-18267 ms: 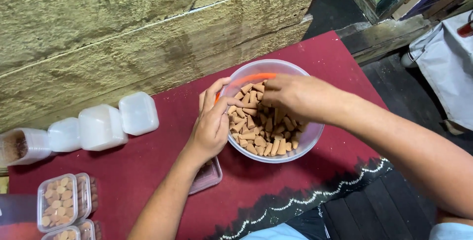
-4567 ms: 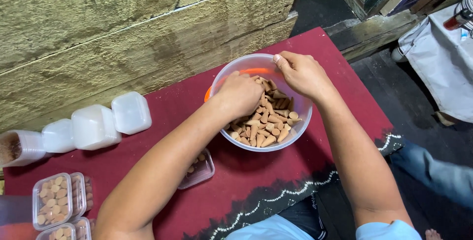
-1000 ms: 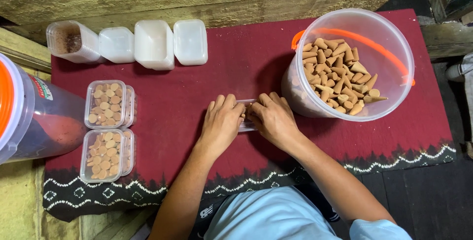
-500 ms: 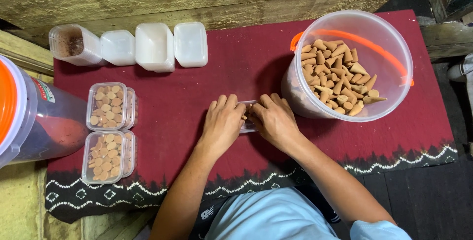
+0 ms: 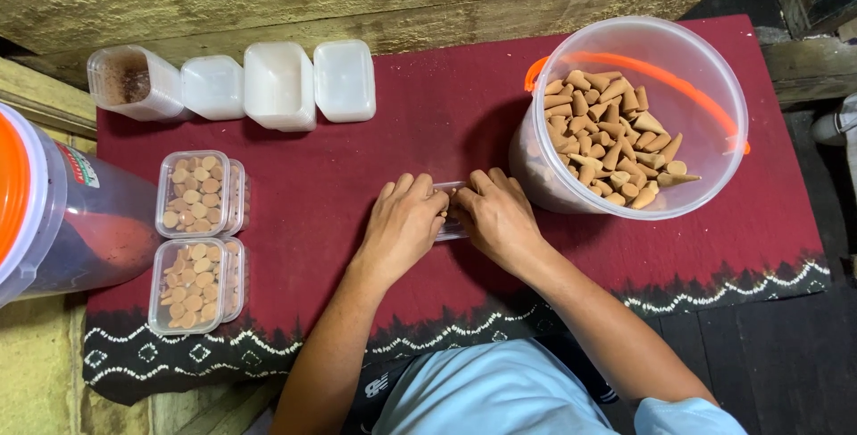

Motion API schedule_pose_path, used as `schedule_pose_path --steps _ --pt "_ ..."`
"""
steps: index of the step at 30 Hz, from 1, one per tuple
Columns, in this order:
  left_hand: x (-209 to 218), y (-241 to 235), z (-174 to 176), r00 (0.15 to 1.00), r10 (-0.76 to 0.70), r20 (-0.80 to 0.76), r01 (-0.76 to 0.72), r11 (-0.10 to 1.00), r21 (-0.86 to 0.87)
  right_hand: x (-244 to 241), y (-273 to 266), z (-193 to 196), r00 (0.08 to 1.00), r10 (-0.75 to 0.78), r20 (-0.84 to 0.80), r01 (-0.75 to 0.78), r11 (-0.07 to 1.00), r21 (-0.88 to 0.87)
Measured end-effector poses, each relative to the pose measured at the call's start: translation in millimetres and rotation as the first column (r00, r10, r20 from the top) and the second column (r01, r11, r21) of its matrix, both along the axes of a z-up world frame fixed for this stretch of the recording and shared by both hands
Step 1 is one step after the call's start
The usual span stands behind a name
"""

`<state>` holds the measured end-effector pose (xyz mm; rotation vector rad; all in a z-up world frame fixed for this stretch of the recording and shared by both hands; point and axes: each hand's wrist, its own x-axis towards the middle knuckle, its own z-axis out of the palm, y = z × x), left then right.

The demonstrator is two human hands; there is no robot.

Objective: The person transfers small, light-brown snack pieces from a large clear bucket into smaller rectangular plastic containers. They use both hands to scoop the snacks and arrange them into the containers, which are placed on a red patterned mat.

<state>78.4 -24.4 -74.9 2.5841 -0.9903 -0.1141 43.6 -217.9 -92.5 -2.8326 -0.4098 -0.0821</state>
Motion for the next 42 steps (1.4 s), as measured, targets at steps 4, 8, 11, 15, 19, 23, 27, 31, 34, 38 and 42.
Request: schedule_pose_path --steps 4,8,11,15,19,23,27,31,34,38,42 --pt "-1.0 1.4 1.2 1.000 0.012 0.022 -0.012 1.000 -0.009 0.9 -0.7 -8.6 1.000 -0.003 0.025 0.003 1.000 0.003" --pt "-0.5 2.3 -3.8 0.999 0.036 0.030 -0.036 0.999 -0.023 2.6 -0.3 -11.8 0.999 0.024 0.046 -0.025 1.000 0.018" --pt "-0.7 4.4 -3.1 0.999 0.043 0.024 -0.042 0.999 -0.031 1.9 0.0 -8.0 0.998 0.038 0.050 -0.040 0.999 0.028" --pt "0.0 8.0 6.1 0.999 0.033 0.023 -0.032 0.997 -0.072 -4.4 -1.9 8.6 0.996 0.046 0.078 -0.051 0.997 0.062" --pt "1.1 16.4 33.2 0.999 0.023 0.029 -0.018 0.989 -0.148 -26.5 -10.6 31.0 0.984 0.041 0.171 -0.051 0.997 0.054" --pt "7.0 25.0 50.1 0.990 0.099 0.096 -0.070 0.960 -0.272 -62.4 -25.9 99.2 0.943 0.022 0.333 -0.062 0.992 0.109" --pt "9.8 13.8 88.8 0.992 0.092 0.084 -0.057 0.933 -0.354 -89.6 -71.9 161.4 0.939 -0.009 0.345 -0.084 0.964 0.254" --pt "23.6 -14.9 108.9 0.979 0.052 0.198 0.027 0.927 -0.374 -67.8 -148.8 165.5 0.840 -0.196 0.506 0.115 0.976 0.185" --pt "34.5 -47.0 131.2 0.950 -0.053 0.306 0.161 0.927 -0.339 -26.6 -194.3 174.0 0.816 -0.302 0.493 0.211 0.949 0.233" --pt "55.9 -106.2 151.0 0.895 -0.253 0.367 0.352 0.907 -0.232 34.4 -227.6 168.5 0.897 -0.319 0.305 0.235 0.930 0.283" --pt "80.7 -176.3 153.0 0.887 -0.434 0.160 0.424 0.901 0.093 67.0 -213.4 161.1 0.951 -0.301 0.072 0.265 0.913 0.311"
